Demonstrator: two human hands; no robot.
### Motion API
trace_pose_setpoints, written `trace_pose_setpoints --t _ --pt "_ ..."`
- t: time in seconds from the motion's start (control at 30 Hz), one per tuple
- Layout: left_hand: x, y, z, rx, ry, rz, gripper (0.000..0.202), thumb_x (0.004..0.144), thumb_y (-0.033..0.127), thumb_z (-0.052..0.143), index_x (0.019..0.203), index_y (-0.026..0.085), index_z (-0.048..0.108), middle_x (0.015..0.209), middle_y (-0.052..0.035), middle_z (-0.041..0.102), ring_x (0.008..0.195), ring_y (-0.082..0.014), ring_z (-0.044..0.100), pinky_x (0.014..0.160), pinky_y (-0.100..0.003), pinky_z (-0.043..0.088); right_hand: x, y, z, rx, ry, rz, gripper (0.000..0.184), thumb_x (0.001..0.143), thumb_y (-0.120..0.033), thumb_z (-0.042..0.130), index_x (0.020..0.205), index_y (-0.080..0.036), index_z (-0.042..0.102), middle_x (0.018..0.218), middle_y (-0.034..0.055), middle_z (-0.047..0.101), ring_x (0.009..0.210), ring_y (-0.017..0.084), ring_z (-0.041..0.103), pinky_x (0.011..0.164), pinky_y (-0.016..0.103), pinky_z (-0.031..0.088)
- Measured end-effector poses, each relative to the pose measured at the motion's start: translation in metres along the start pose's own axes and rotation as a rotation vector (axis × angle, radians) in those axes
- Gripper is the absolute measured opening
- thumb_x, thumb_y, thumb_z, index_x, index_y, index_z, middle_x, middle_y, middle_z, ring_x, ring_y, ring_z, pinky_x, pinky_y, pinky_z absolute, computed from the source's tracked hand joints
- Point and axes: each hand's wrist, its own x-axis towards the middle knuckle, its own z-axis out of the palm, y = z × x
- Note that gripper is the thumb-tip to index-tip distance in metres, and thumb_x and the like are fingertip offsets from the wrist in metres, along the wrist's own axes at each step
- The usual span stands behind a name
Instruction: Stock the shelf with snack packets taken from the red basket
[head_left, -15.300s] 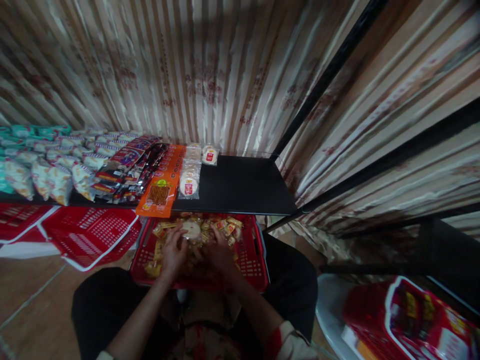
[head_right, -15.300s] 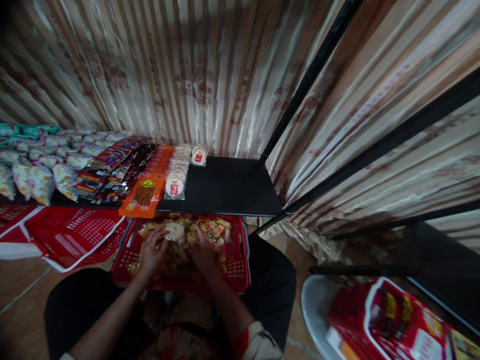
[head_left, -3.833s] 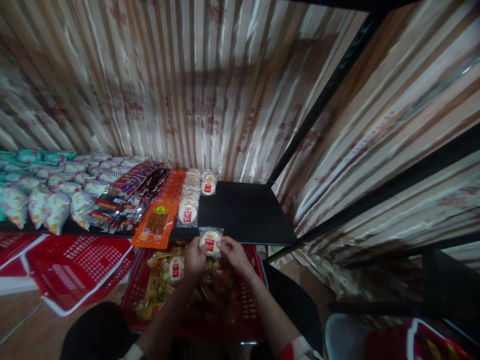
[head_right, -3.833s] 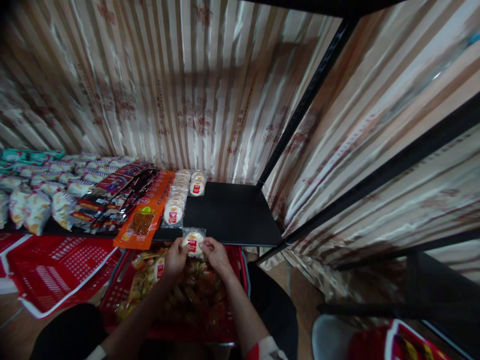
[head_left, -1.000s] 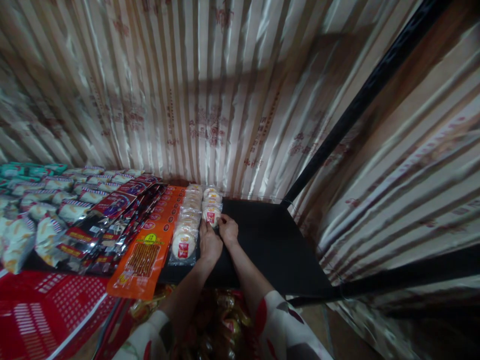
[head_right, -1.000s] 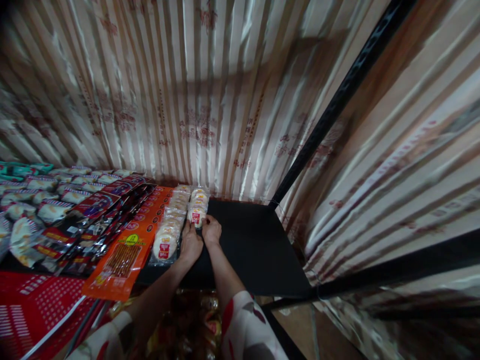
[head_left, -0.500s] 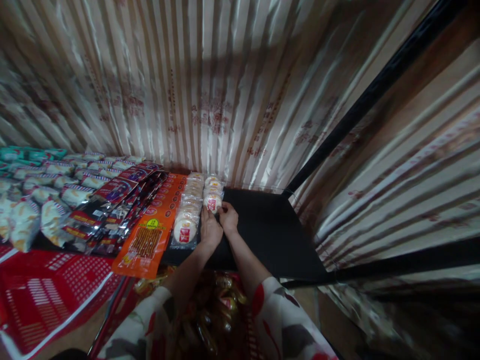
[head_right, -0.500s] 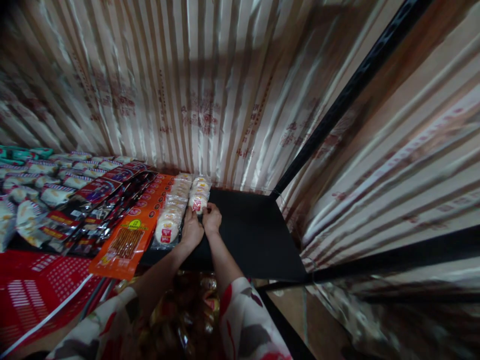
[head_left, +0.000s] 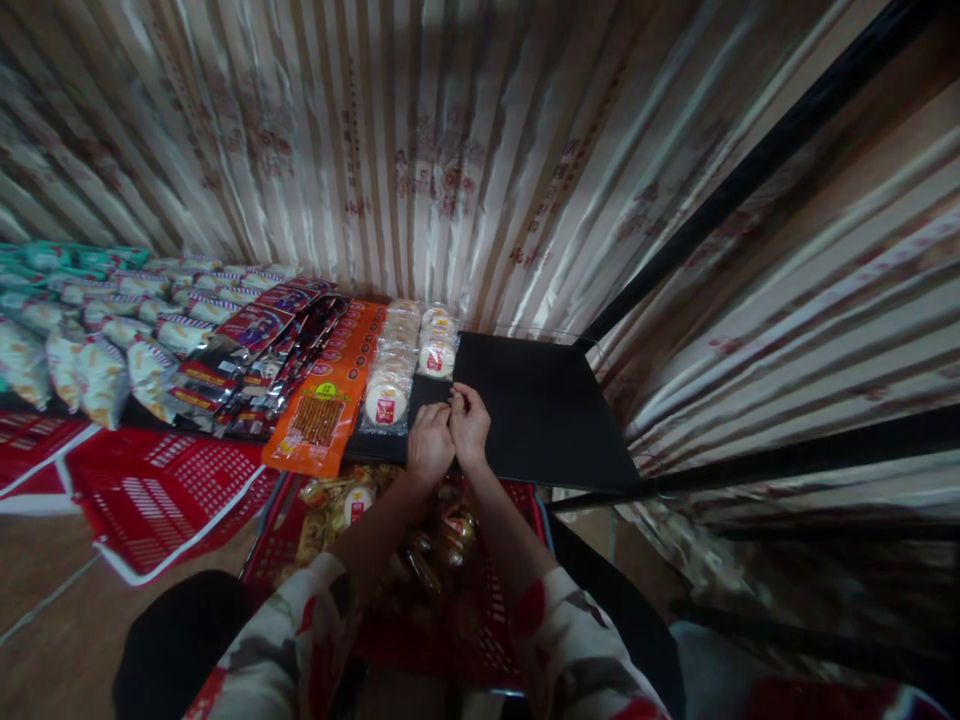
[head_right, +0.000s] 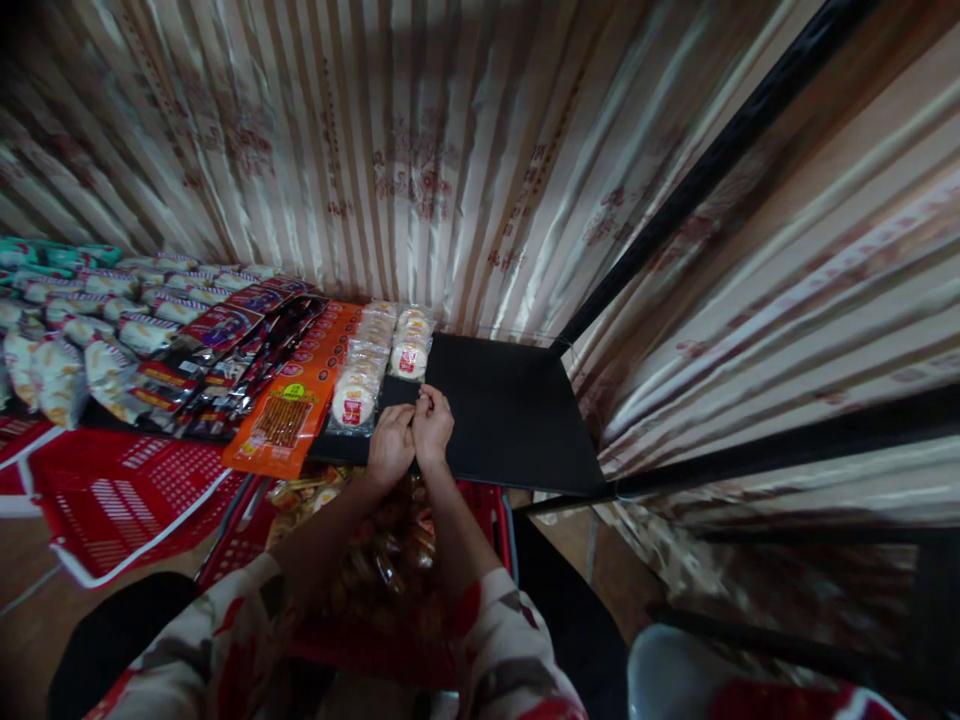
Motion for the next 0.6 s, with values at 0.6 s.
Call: trace_pose_setpoints --t 0.6 --pt "-0.133 -0.068 -0.012 -0.069 0.042 -0.105 0.024 0.079 0.013 0.045 0.097 0.019 0.060 0.098 -0.0083 0.063 0.096 -0.0204 0.056 0.089 -0.038 0.046 -0.143 -0.005 0.013 -0.111 -0.352 -0.058 0.033 0.083 -0.021 0.035 0.094 -0.020 0.066 0.095 0.0059 0.068 0.089 0.016 0.061 0.086 0.029 0.045"
